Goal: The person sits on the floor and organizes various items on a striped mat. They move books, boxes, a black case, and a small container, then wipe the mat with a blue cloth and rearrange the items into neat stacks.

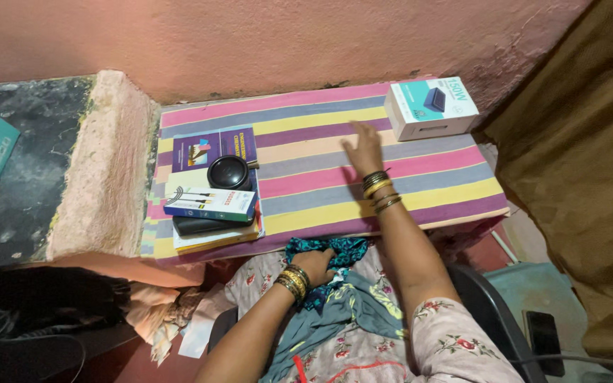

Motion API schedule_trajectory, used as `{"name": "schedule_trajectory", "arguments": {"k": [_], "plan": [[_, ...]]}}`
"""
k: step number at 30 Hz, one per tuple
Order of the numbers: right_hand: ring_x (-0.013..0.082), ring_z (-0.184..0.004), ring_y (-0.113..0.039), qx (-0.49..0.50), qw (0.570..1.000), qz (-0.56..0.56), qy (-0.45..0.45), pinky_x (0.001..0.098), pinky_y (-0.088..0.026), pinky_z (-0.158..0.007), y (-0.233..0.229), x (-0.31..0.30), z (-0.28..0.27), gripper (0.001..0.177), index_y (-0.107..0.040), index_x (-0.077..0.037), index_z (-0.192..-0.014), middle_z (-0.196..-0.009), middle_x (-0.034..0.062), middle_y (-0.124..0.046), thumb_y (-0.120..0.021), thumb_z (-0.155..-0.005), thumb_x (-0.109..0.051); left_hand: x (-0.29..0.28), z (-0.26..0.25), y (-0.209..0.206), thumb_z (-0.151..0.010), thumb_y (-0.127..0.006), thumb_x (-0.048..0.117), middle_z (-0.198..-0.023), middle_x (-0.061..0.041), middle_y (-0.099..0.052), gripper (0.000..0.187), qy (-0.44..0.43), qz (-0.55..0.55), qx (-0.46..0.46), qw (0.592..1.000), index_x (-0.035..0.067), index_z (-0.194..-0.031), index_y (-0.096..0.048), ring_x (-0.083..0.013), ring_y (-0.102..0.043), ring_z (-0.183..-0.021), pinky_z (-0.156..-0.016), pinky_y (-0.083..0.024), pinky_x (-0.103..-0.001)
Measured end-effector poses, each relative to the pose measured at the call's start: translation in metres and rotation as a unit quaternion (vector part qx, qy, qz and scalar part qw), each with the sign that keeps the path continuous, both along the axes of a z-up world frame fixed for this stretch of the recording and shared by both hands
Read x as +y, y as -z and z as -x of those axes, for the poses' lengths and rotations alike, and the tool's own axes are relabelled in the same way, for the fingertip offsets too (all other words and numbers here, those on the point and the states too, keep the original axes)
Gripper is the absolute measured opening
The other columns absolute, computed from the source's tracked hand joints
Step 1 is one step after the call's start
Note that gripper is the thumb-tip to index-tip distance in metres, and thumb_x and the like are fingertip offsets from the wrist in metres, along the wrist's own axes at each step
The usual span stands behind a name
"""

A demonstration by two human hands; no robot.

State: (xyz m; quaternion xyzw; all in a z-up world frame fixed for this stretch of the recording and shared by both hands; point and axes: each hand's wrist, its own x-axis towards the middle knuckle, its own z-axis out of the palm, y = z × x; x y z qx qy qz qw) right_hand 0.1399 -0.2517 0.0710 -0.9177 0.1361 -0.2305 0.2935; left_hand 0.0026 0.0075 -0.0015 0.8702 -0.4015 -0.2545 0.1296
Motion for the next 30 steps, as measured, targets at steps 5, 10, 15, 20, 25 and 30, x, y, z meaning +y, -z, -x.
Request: {"name": "schedule_trajectory", "arguments": {"k": [5, 10, 15, 20, 25, 30], "plan": [[0.0477, -0.146, -0.029, 0.054, 0.977, 0.047, 0.201, 0.0581, -0.032, -0.114, -0.025, -0.065, -0.003, 0.074, -0.052, -0.02, -0.147, -0.157, 0.0258, -0.027, -0.084, -0.082, -0.036, 0.0, 0.0, -0.002, -0.088, -0.068, 0.043, -0.111, -0.016, -0.072, 0.055, -0.001, -0.001, 0.003, 1.0, 0.016, -0.134, -0.056, -0.0368, -0.069, -0.104, -0.088, -0.055, -0.051], [0.0471, -0.148, -0.022, 0.138, 0.931, -0.078, 0.33, 0.0577, -0.03, -0.118, -0.044, -0.1, 0.006, 0.087, -0.04, -0.038, -0.154, -0.164, 0.0223, -0.011, -0.081, -0.078, -0.05, 0.0, 0.002, -0.009, -0.088, -0.068, 0.042, -0.111, -0.017, -0.072, 0.054, -0.005, -0.007, 0.007, 1.0, 0.016, -0.135, -0.057, -0.0371, -0.069, -0.103, -0.089, -0.055, -0.05], [0.0465, -0.151, -0.021, 0.036, 0.957, 0.057, 0.283, 0.0496, -0.032, -0.121, -0.011, -0.099, 0.011, 0.062, -0.054, -0.03, -0.149, -0.167, 0.024, -0.01, -0.074, -0.093, -0.045, 0.0, 0.001, -0.013, -0.089, -0.067, 0.044, -0.109, -0.017, -0.073, 0.056, -0.004, -0.013, 0.016, 1.0, 0.016, -0.136, -0.056, -0.0373, -0.07, -0.102, -0.088, -0.055, -0.05], [0.0442, -0.153, -0.02, 0.065, 0.958, 0.14, 0.242, 0.0525, -0.031, -0.12, -0.003, -0.083, 0.015, 0.054, -0.055, -0.03, -0.151, -0.169, 0.0238, -0.012, -0.068, -0.099, -0.035, 0.0, 0.001, -0.007, -0.09, -0.066, 0.043, -0.109, -0.017, -0.073, 0.053, -0.005, -0.013, 0.01, 1.0, 0.015, -0.134, -0.056, -0.0373, -0.069, -0.102, -0.087, -0.055, -0.051], [0.0423, -0.152, -0.021, 0.081, 0.962, 0.174, 0.192, 0.0547, -0.03, -0.119, -0.008, -0.039, 0.022, 0.048, -0.059, -0.03, -0.142, -0.169, 0.0174, -0.016, -0.072, -0.096, -0.036, 0.0, 0.004, -0.005, -0.088, -0.068, 0.043, -0.11, -0.017, -0.072, 0.054, -0.005, 0.006, 0.002, 1.0, 0.015, -0.133, -0.056, -0.037, -0.069, -0.103, -0.088, -0.055, -0.05], [0.0392, -0.149, -0.03, -0.158, 0.938, 0.054, 0.302, 0.0551, -0.031, -0.119, 0.003, -0.053, 0.014, 0.095, -0.039, -0.02, -0.155, -0.164, 0.0192, -0.029, -0.084, -0.077, -0.05, 0.001, 0.002, -0.008, -0.088, -0.068, 0.041, -0.112, -0.018, -0.072, 0.053, -0.004, 0.006, 0.01, 1.0, 0.015, -0.134, -0.056, -0.0377, -0.069, -0.104, -0.089, -0.054, -0.051]]}}
